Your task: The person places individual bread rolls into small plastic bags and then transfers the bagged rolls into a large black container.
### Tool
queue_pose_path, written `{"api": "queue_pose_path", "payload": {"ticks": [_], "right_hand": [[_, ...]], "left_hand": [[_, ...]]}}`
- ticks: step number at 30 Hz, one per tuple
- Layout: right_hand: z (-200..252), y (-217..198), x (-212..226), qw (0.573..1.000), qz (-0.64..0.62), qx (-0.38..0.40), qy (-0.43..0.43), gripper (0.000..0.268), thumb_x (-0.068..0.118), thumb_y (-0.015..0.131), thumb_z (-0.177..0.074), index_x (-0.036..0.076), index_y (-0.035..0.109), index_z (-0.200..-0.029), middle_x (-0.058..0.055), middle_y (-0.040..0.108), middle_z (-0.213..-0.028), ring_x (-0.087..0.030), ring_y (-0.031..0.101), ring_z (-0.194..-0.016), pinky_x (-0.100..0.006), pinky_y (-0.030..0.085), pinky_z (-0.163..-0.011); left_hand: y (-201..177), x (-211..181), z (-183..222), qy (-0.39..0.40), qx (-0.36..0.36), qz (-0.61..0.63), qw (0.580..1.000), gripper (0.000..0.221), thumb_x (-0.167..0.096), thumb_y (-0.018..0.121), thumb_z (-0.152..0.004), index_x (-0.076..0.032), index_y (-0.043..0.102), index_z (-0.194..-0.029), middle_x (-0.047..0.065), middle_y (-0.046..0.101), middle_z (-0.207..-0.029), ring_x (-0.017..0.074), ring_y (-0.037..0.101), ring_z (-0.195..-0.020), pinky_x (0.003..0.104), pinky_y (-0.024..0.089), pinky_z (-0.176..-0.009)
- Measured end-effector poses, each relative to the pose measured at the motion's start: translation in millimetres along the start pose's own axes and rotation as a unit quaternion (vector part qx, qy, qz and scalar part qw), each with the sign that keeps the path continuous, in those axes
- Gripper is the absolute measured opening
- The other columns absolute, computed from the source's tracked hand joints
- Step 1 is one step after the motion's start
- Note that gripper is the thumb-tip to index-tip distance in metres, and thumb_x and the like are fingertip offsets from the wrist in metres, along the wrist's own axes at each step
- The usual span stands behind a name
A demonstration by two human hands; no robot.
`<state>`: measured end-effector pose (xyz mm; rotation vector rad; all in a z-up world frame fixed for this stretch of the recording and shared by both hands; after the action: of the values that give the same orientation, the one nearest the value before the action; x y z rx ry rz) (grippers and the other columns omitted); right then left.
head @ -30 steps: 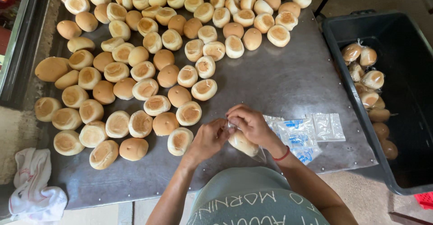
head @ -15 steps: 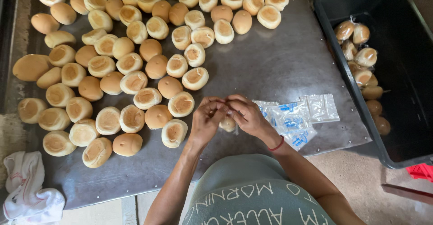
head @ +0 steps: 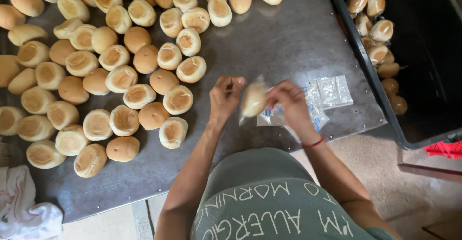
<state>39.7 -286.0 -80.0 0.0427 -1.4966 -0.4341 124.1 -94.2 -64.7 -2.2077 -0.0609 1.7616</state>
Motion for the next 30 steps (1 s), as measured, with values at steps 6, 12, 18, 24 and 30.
{"api": "queue_pose_path", "payload": {"ticks": [6,12,18,24,30], "right_hand": [[14,-99,94,0.929,0.025,-0.199,-0.311,0.009,0.004,0.055,-0.111,0.005,0.062,-0.105,-0.011,0.072,-0.106,-0.018,0.07,-0.084,-0.033,0.061,-0.076],[-3,-203,7,0.871,0.335,-0.313,-0.177,0.018,0.012,0.07,-0.107,0.002,0.066,-0.122,-0.01,0.07,-0.116,-0.02,0.071,-0.101,-0.033,0.059,-0.085],[-7,-241,-101,0.616,0.738,-0.261,0.086,0.096,0.058,0.082,-0.074,0.0,0.05,-0.142,-0.028,0.043,-0.141,-0.053,0.04,-0.13,-0.078,0.036,-0.089],[-16,-233,-95,0.659,0.675,-0.332,0.031,0.041,0.026,0.067,-0.09,0.003,0.068,-0.124,-0.019,0.06,-0.125,-0.033,0.053,-0.116,-0.056,0.031,-0.097],[-34,-241,-76,0.839,0.397,-0.371,-0.021,0.023,0.016,0.081,-0.089,0.0,0.066,-0.09,-0.007,0.063,-0.078,-0.015,0.055,-0.073,-0.034,0.046,-0.07]], "left_hand": [[79,61,27,0.026,0.128,-0.267,0.955,0.065,-0.045,0.087,-0.073,-0.004,0.069,-0.12,0.021,0.063,-0.114,0.0413,0.066,-0.093,0.049,0.057,-0.072],[97,134,43,0.118,0.133,-0.361,0.915,0.019,-0.033,0.08,-0.084,-0.016,0.073,-0.091,0.009,0.064,-0.111,0.0349,0.07,-0.097,0.052,0.056,-0.08],[42,142,50,0.004,0.121,-0.223,0.967,0.016,-0.02,0.079,-0.088,-0.006,0.071,-0.09,0.009,0.068,-0.105,0.0289,0.073,-0.079,0.042,0.059,-0.072],[8,140,78,0.002,0.089,-0.135,0.987,0.011,-0.007,0.08,-0.084,-0.001,0.071,-0.087,0.014,0.067,-0.101,0.0238,0.074,-0.076,0.032,0.063,-0.069],[-12,131,83,-0.044,0.09,-0.097,0.99,0.015,-0.008,0.082,-0.081,-0.001,0.075,-0.092,0.013,0.068,-0.101,0.02,0.075,-0.074,0.029,0.064,-0.07]]}}
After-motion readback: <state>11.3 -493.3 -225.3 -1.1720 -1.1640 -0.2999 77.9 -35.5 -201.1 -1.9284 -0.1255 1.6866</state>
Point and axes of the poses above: each hand's wrist, its own z-axis away from the middle knuckle, its own y-axis out of the palm, x = y × z, the point moved 5 cm from there along -z, towards the middle knuckle
